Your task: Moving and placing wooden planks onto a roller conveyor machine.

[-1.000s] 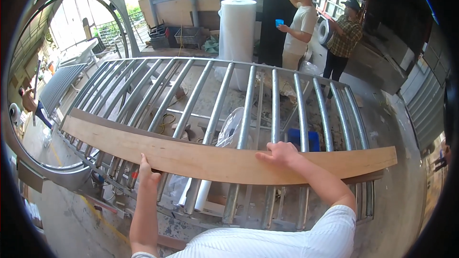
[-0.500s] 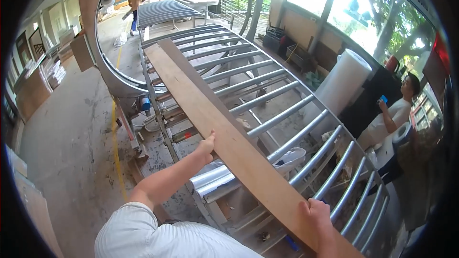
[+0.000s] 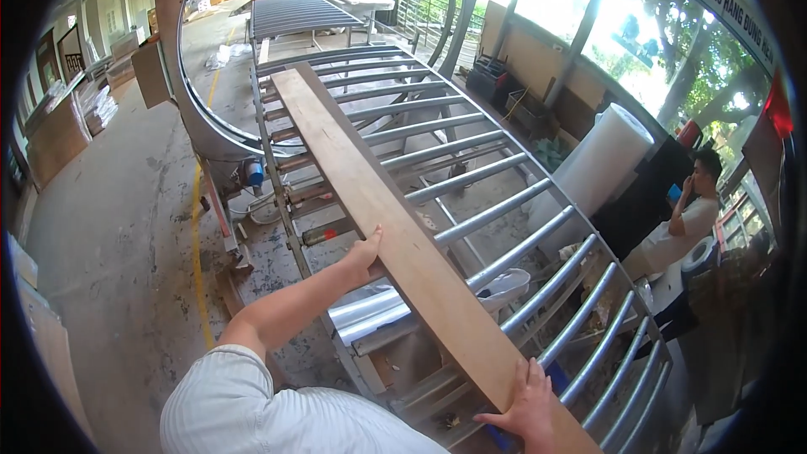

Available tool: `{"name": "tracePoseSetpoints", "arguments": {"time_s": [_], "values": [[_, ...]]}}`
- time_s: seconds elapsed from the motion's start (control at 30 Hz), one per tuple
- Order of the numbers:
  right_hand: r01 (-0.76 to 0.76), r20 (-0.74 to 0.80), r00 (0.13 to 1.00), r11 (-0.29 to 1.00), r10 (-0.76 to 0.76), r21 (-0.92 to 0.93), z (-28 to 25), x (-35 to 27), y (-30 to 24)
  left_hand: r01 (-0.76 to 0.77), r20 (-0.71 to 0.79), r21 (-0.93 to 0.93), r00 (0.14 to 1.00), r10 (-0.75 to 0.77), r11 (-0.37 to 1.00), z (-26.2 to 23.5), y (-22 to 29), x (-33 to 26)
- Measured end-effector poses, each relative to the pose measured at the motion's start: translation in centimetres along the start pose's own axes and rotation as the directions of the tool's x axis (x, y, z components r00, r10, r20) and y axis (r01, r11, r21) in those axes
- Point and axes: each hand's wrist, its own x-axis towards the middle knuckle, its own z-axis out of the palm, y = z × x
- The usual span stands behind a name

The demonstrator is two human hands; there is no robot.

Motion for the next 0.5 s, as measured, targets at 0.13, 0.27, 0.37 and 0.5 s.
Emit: {"name": "tracePoseSetpoints", "arguments": {"time_s": [0.13,0.27,0.37,0.5], "values": [[-0.034,-0.006,0.999,0.999,0.034,-0.035,1.0,0.5,0.2,-0.028,-0.033,0.376,0.998,0.044,0.926,-2.4,0.1,2.0],[0.013,-0.066,0.998,0.999,-0.011,0.036,2.0,2.1,0.2,-0.081,-0.201,0.448,0.961,0.188,0.89,-1.4,0.6,3.6],[0.079,-0.127,0.99,0.993,-0.067,0.092,1.5,3.9,-1.1,-0.109,-0.095,0.681,0.967,0.235,0.724,-2.6,4.4,4.8],[0.149,-0.224,0.967,0.982,-0.121,0.113,3.1,7.5,-3.4,-0.169,-0.164,0.752,0.888,0.429,0.637,-4.7,5.8,7.1]]}}
